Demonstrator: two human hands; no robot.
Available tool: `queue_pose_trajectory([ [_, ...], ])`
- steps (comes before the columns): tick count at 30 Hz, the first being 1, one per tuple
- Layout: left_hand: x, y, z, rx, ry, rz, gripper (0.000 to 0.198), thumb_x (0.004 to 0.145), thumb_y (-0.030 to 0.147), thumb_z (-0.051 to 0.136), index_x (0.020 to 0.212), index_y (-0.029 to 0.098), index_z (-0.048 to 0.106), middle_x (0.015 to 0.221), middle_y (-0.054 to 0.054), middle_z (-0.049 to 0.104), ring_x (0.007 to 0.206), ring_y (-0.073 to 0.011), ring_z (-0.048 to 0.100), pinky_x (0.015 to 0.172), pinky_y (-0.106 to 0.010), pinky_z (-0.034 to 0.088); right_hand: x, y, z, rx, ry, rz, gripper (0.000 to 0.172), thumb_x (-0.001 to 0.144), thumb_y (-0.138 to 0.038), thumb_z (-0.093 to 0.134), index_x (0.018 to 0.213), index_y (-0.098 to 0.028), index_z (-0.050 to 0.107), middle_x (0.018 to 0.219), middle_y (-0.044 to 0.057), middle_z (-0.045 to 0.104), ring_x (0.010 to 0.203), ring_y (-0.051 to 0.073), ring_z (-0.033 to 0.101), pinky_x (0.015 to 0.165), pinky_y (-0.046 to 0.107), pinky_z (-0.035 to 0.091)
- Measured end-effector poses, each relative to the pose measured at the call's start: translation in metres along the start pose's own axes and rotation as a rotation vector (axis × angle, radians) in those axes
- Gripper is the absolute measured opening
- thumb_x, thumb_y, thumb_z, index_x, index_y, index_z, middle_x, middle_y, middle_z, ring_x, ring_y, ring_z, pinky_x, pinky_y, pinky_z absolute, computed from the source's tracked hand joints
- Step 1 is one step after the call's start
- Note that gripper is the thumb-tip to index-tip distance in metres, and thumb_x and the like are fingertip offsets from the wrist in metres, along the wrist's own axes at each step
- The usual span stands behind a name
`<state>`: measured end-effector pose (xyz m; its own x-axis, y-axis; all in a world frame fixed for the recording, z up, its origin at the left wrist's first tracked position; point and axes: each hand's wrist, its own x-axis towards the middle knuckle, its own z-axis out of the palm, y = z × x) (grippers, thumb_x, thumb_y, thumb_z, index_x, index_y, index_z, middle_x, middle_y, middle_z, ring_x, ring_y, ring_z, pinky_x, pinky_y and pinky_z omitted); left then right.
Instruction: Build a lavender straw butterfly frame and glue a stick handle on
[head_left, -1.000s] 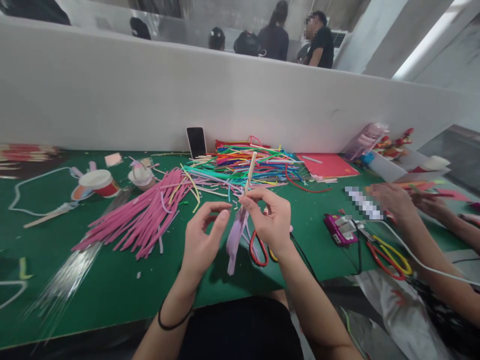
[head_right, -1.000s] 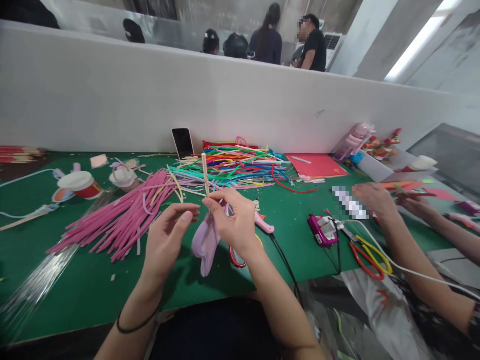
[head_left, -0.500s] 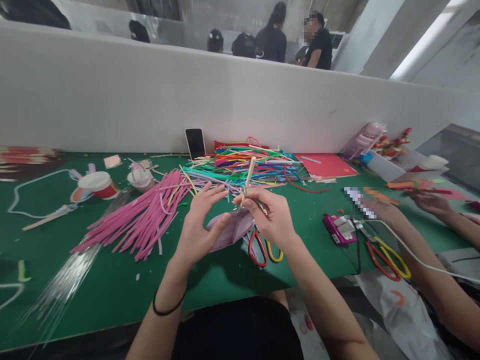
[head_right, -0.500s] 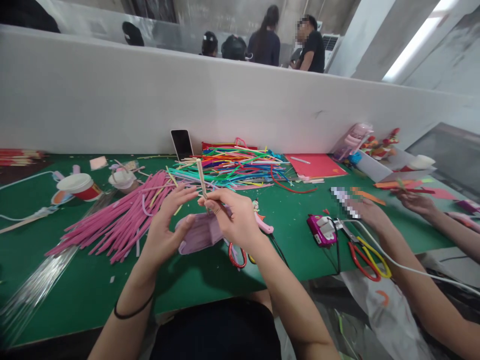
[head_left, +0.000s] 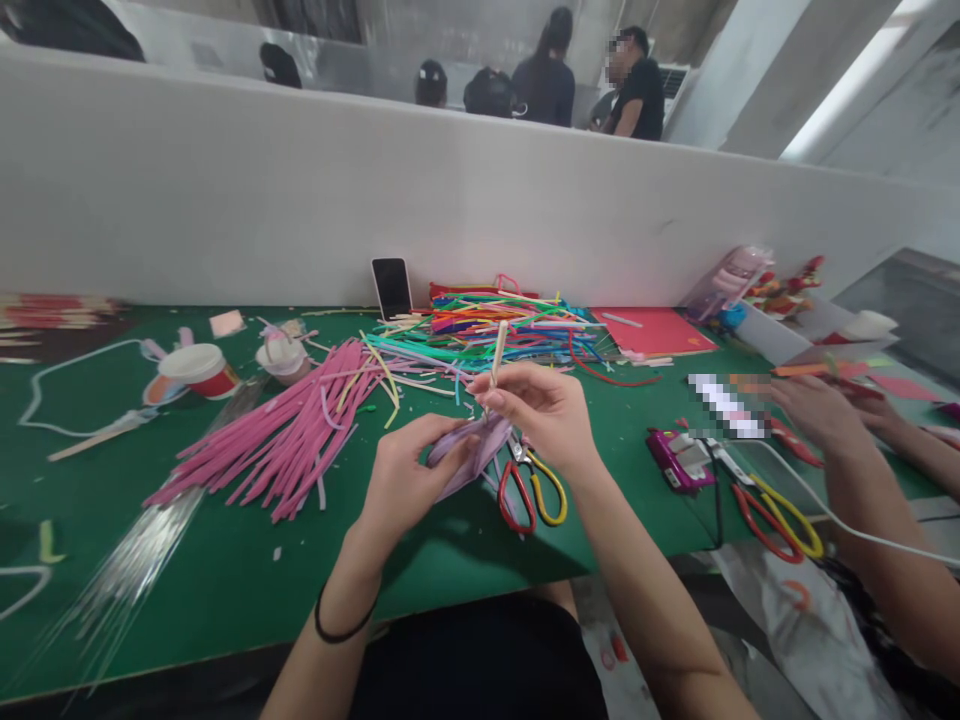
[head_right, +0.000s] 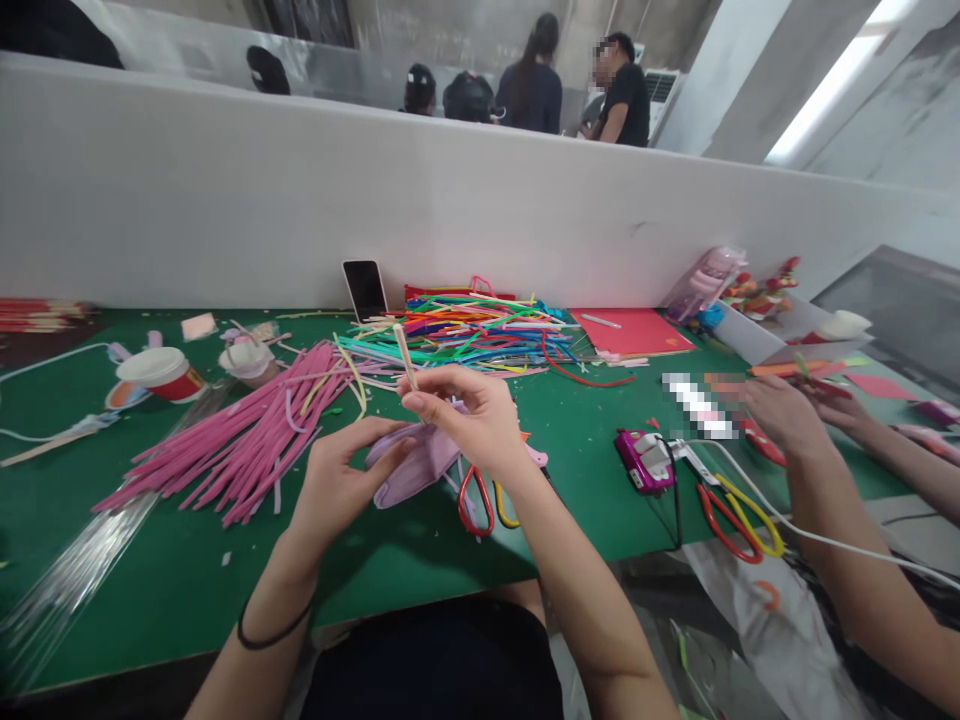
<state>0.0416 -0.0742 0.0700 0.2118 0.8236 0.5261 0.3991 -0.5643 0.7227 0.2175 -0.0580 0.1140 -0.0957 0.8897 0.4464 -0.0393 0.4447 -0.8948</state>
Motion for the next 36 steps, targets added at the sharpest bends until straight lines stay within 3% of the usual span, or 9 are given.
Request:
queue_pose_trajectory([
  [3, 0.000, 0.001, 0.000, 0.005, -0.001, 0.007, 0.013, 0.088, 0.029, 0.067, 0.096, 0.021, 0.074, 0.090, -0.004, 0.077, 0.081, -0.0174, 0.071, 0.075, -0.027, 0.054, 0.001, -0.003, 0.001, -0.049, 0.031, -0.052, 0.017, 0.079, -0.041, 0.078, 0.080, -0.024, 0.075, 0.083, 0.001, 0.077, 0.078, 0.018, 0.072, 0.071, 0.032, 0.058],
  [9, -0.001, 0.006, 0.003, 0.040, 0.023, 0.042, 0.009, 0.086, 0.024, 0.067, 0.093, 0.020, 0.073, 0.087, -0.003, 0.076, 0.079, -0.0168, 0.070, 0.075, -0.027, 0.054, -0.001, -0.001, 0.002, -0.144, 0.082, -0.164, 0.005, 0.084, -0.031, 0.075, 0.083, -0.026, 0.076, 0.081, 0.000, 0.076, 0.076, 0.017, 0.069, 0.074, 0.032, 0.055],
  [15, -0.006, 0.008, 0.002, -0.072, -0.010, 0.040, 0.019, 0.091, 0.035, 0.064, 0.096, 0.018, 0.072, 0.088, -0.004, 0.075, 0.075, -0.0150, 0.069, 0.069, -0.025, 0.053, -0.002, -0.003, 0.002, -0.171, 0.093, -0.185, 0.008, 0.090, -0.029, 0.070, 0.088, -0.026, 0.076, 0.084, 0.000, 0.076, 0.080, 0.017, 0.069, 0.076, 0.031, 0.054],
  [21, -0.008, 0.002, 0.003, -0.146, 0.131, -0.059, 0.033, 0.100, 0.039, 0.047, 0.093, 0.020, 0.073, 0.087, -0.003, 0.075, 0.080, -0.0158, 0.070, 0.075, -0.027, 0.053, -0.003, -0.004, 0.001, -0.176, 0.066, -0.197, 0.010, 0.092, -0.029, 0.067, 0.092, -0.025, 0.076, 0.089, 0.001, 0.077, 0.084, 0.018, 0.070, 0.078, 0.032, 0.054],
  [27, -0.003, 0.002, 0.007, -0.096, 0.178, -0.109, 0.040, 0.104, 0.038, 0.039, 0.097, 0.020, 0.073, 0.091, -0.003, 0.074, 0.088, -0.0157, 0.068, 0.080, -0.027, 0.051, -0.004, -0.007, 0.002, -0.214, 0.071, -0.256, 0.013, 0.095, -0.029, 0.063, 0.095, -0.024, 0.075, 0.094, 0.002, 0.077, 0.087, 0.017, 0.069, 0.080, 0.032, 0.053],
  [32, 0.000, 0.000, 0.007, -0.072, 0.238, -0.079, 0.039, 0.105, 0.036, 0.037, 0.104, 0.020, 0.072, 0.100, -0.005, 0.073, 0.097, -0.0179, 0.067, 0.087, -0.031, 0.050, -0.005, -0.012, 0.000, -0.247, 0.043, -0.261, 0.017, 0.097, -0.030, 0.058, 0.099, -0.025, 0.074, 0.097, 0.002, 0.076, 0.089, 0.018, 0.068, 0.081, 0.033, 0.052],
  [36, 0.005, -0.001, 0.002, -0.007, 0.271, 0.006, 0.031, 0.102, 0.036, 0.045, 0.113, 0.020, 0.069, 0.109, -0.007, 0.070, 0.106, -0.0200, 0.063, 0.095, -0.034, 0.048, -0.004, -0.015, -0.004, -0.268, -0.021, -0.266, 0.020, 0.099, -0.031, 0.054, 0.104, -0.026, 0.074, 0.101, 0.003, 0.075, 0.093, 0.018, 0.067, 0.084, 0.033, 0.051],
])
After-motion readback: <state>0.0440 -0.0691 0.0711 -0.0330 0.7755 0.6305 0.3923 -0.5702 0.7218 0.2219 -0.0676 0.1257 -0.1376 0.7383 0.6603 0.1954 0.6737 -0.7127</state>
